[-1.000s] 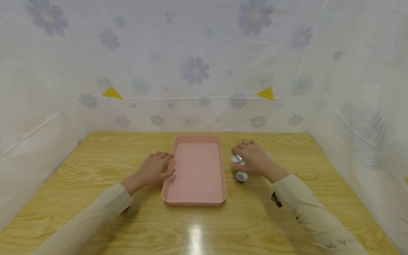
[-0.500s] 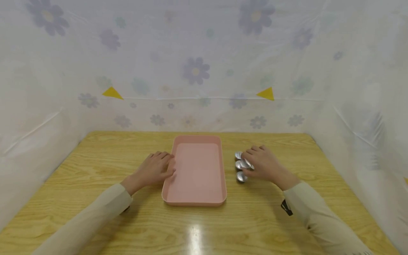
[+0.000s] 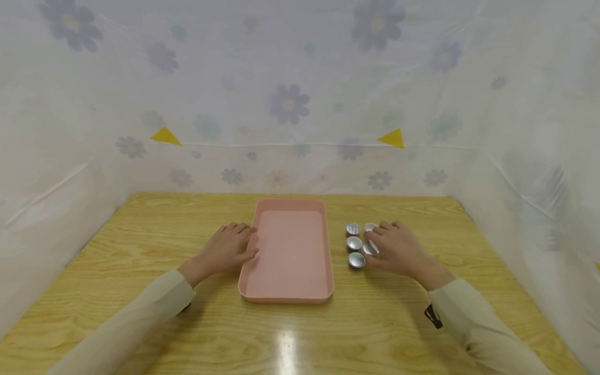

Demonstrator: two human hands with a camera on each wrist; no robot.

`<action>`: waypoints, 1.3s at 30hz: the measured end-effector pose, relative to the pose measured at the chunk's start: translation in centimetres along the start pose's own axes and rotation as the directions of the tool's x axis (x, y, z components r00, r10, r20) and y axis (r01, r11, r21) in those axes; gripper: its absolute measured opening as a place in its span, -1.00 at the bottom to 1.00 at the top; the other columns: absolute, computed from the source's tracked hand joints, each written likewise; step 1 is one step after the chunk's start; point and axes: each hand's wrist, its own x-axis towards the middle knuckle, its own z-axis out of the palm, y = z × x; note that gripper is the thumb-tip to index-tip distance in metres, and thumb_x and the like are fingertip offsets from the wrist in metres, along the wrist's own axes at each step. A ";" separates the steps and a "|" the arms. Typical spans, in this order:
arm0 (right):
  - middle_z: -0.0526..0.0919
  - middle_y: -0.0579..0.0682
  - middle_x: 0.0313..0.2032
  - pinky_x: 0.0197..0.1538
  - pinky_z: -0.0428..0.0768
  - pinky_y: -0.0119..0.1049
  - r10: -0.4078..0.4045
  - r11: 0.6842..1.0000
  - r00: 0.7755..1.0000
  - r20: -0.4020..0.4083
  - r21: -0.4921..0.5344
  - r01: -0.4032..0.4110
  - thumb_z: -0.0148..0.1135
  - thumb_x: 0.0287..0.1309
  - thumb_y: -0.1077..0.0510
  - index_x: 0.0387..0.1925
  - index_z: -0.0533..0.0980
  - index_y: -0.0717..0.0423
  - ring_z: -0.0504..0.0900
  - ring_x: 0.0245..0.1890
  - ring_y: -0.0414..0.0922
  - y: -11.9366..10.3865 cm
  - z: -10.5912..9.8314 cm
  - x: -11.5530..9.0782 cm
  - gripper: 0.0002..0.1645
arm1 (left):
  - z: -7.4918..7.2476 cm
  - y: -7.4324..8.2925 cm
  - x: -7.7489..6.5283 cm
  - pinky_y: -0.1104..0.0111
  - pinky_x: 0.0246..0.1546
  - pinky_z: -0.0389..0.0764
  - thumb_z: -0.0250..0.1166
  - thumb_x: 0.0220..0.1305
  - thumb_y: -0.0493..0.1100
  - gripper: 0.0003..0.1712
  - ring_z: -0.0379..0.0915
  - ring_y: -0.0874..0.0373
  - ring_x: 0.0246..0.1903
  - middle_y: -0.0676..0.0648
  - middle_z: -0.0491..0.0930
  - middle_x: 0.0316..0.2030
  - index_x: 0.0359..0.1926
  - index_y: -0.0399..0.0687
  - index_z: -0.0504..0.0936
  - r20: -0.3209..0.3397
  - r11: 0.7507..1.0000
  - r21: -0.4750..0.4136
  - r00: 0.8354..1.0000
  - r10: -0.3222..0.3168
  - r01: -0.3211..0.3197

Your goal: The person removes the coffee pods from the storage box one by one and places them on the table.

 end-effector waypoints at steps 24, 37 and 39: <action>0.59 -0.18 -0.49 -0.27 0.51 -0.10 0.020 1.000 0.998 0.059 -0.008 -0.020 0.41 -0.33 -0.01 -0.36 0.54 -0.01 0.51 -0.43 -0.18 -0.7 0.5 -2.1 -0.62 | 0.2 -0.1 -0.1 0.03 0.08 0.34 0.04 0.23 0.19 -0.39 0.34 -0.06 0.08 -0.09 0.45 0.08 0.16 -0.09 0.42 0.003 1.000 -0.002 1.000 -0.006 0.006; 0.58 -0.19 -0.51 -0.29 0.51 -0.08 0.015 1.000 0.996 0.083 -0.009 -0.015 0.38 -0.27 0.03 -0.34 0.53 -0.01 0.50 -0.44 -0.18 -0.7 0.7 -2.3 -0.66 | -0.2 0.1 -0.2 0.03 0.07 0.35 0.06 0.23 0.18 -0.40 0.34 -0.07 0.07 -0.11 0.46 0.07 0.15 -0.10 0.42 -0.001 1.000 -0.017 1.000 0.001 -0.001; 0.58 -0.19 -0.51 -0.29 0.51 -0.08 0.023 1.000 0.996 0.087 -0.011 -0.022 0.37 -0.26 0.04 -0.34 0.54 -0.01 0.51 -0.43 -0.18 -0.7 0.7 -2.4 -0.67 | -0.2 0.1 -0.1 0.03 0.07 0.35 0.06 0.23 0.17 -0.40 0.34 -0.07 0.07 -0.11 0.46 0.07 0.15 -0.11 0.43 -0.003 1.000 -0.019 1.000 0.001 -0.001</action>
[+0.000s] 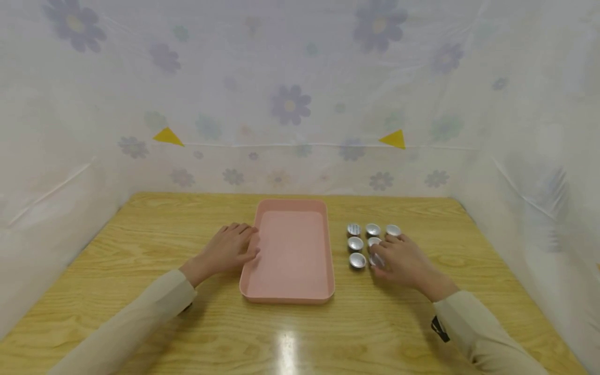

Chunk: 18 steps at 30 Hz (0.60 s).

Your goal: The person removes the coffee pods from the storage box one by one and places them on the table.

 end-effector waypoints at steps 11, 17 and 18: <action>0.64 -0.12 -0.44 -0.29 0.50 -0.06 0.022 1.000 1.000 -0.003 0.003 -0.022 0.37 -0.24 0.04 -0.30 0.57 0.00 0.55 -0.38 -0.12 0.1 0.0 -0.1 -0.66 | 0.0 0.0 0.0 0.03 0.06 0.35 0.08 0.22 0.17 -0.40 0.35 -0.07 0.06 -0.11 0.46 0.06 0.14 -0.12 0.43 -0.007 1.000 0.004 1.000 0.004 -0.004; 0.63 -0.11 -0.45 -0.31 0.50 -0.05 0.016 1.000 0.999 -0.036 0.009 -0.015 0.37 -0.25 0.03 -0.30 0.57 0.00 0.54 -0.40 -0.12 0.3 0.1 -0.1 -0.65 | 0.1 0.0 0.1 0.04 0.06 0.36 0.08 0.22 0.17 -0.40 0.35 -0.06 0.06 -0.11 0.47 0.05 0.14 -0.11 0.43 -0.011 1.000 0.014 1.000 0.005 -0.005; 0.63 -0.12 -0.46 -0.31 0.49 -0.06 0.015 1.000 0.999 -0.040 0.011 -0.014 0.37 -0.25 0.03 -0.31 0.57 0.00 0.53 -0.41 -0.12 0.3 0.1 -0.1 -0.65 | 0.1 0.0 0.0 0.04 0.06 0.36 0.08 0.22 0.17 -0.40 0.35 -0.06 0.06 -0.10 0.47 0.06 0.14 -0.11 0.43 -0.011 1.000 0.018 1.000 0.005 -0.004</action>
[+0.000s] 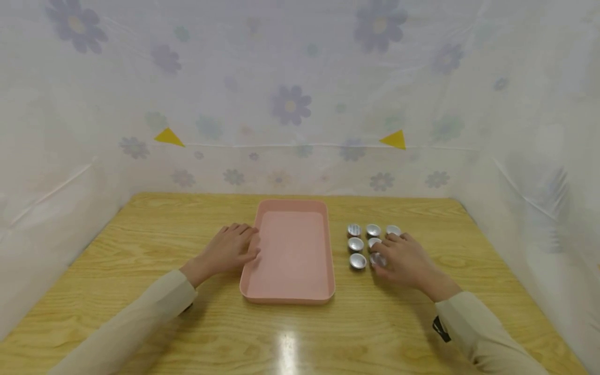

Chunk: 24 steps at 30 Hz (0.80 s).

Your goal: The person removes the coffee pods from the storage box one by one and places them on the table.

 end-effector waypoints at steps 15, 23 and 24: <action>0.62 -0.01 -0.33 -0.25 0.49 -0.02 0.062 0.998 0.995 -0.075 -0.013 -0.063 0.33 -0.16 -0.02 -0.23 0.57 0.09 0.54 -0.32 -0.04 0.9 -1.2 0.4 -0.59 | 0.5 -0.2 -0.1 0.07 0.03 0.40 0.04 0.25 0.16 -0.43 0.39 -0.04 0.02 -0.09 0.49 0.03 0.15 -0.08 0.44 -0.066 0.998 0.050 0.997 0.029 -0.026; 0.57 0.12 -0.12 -0.14 0.42 0.08 0.199 0.980 0.977 -0.074 -0.017 -0.200 0.31 -0.11 -0.02 -0.04 0.48 0.15 0.48 -0.11 0.10 1.5 -2.0 0.0 -0.43 | -0.1 -0.2 -0.4 0.06 -0.01 0.42 0.05 0.27 0.13 -0.44 0.39 -0.06 0.02 -0.10 0.49 0.02 0.17 -0.09 0.41 -0.120 0.996 0.090 0.993 -0.009 0.020; 0.55 0.13 -0.09 -0.13 0.41 0.10 0.220 0.975 0.973 -0.068 -0.018 -0.221 0.32 -0.11 -0.02 -0.01 0.46 0.15 0.47 -0.09 0.12 1.5 -2.1 -0.1 -0.40 | -0.3 -0.3 -0.5 0.05 -0.01 0.42 0.05 0.26 0.14 -0.43 0.39 -0.06 0.03 -0.10 0.49 0.03 0.18 -0.09 0.40 -0.123 0.995 0.100 0.992 -0.017 0.030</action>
